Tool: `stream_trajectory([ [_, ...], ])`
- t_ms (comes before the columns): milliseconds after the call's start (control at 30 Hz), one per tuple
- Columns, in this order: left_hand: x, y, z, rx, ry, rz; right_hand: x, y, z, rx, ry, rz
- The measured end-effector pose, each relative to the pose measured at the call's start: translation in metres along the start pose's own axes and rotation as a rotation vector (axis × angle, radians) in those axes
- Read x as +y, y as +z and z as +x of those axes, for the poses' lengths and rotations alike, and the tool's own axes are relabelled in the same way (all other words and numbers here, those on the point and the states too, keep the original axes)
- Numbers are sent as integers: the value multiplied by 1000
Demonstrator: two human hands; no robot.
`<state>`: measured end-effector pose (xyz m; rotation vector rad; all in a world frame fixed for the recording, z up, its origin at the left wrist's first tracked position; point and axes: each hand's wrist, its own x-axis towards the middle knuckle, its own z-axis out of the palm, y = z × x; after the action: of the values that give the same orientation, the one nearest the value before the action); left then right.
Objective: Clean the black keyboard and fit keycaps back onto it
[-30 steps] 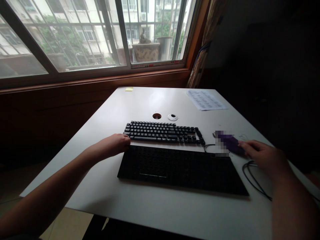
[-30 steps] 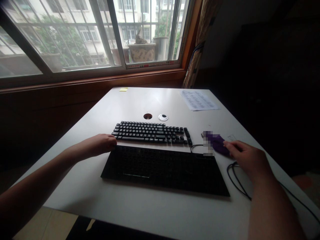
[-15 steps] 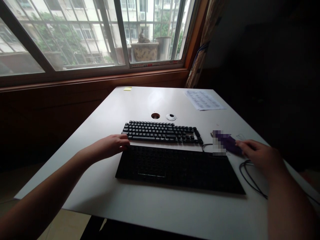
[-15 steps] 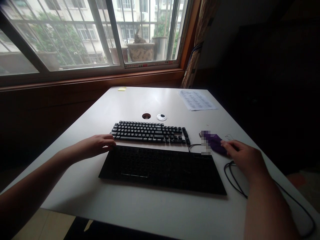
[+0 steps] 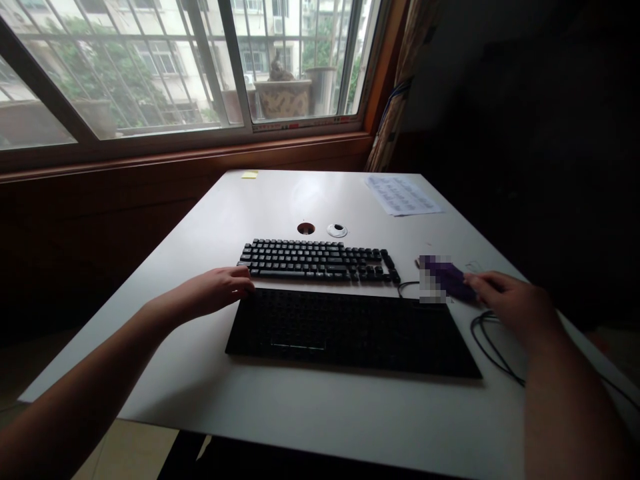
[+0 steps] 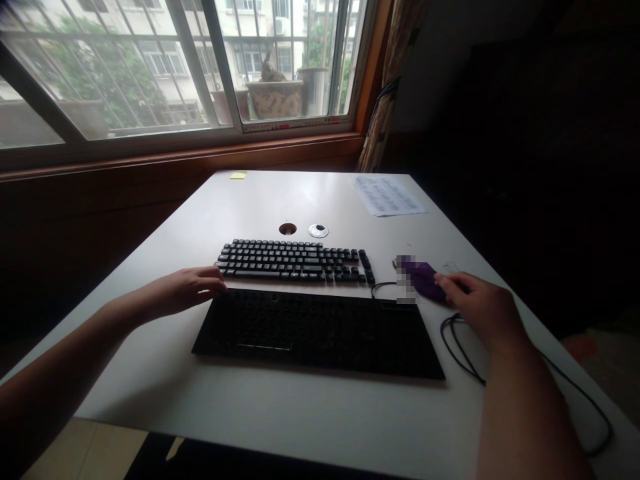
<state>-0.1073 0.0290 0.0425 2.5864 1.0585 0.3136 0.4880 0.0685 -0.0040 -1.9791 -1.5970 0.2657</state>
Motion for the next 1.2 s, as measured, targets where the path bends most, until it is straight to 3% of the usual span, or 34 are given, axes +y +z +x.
stream_trajectory([
  [400, -10, 8, -7, 19, -64, 47, -3, -1, -3, 13, 7, -3],
  [700, -5, 42, -35, 348, -9, 193, 11, 4, 5, 69, -29, -30],
  [900, 0, 54, -53, 372, -19, 278, 12, 5, 4, 70, -59, -30],
  [1200, 2, 55, -54, 406, -73, 285, 8, 4, 1, 111, -162, 5],
])
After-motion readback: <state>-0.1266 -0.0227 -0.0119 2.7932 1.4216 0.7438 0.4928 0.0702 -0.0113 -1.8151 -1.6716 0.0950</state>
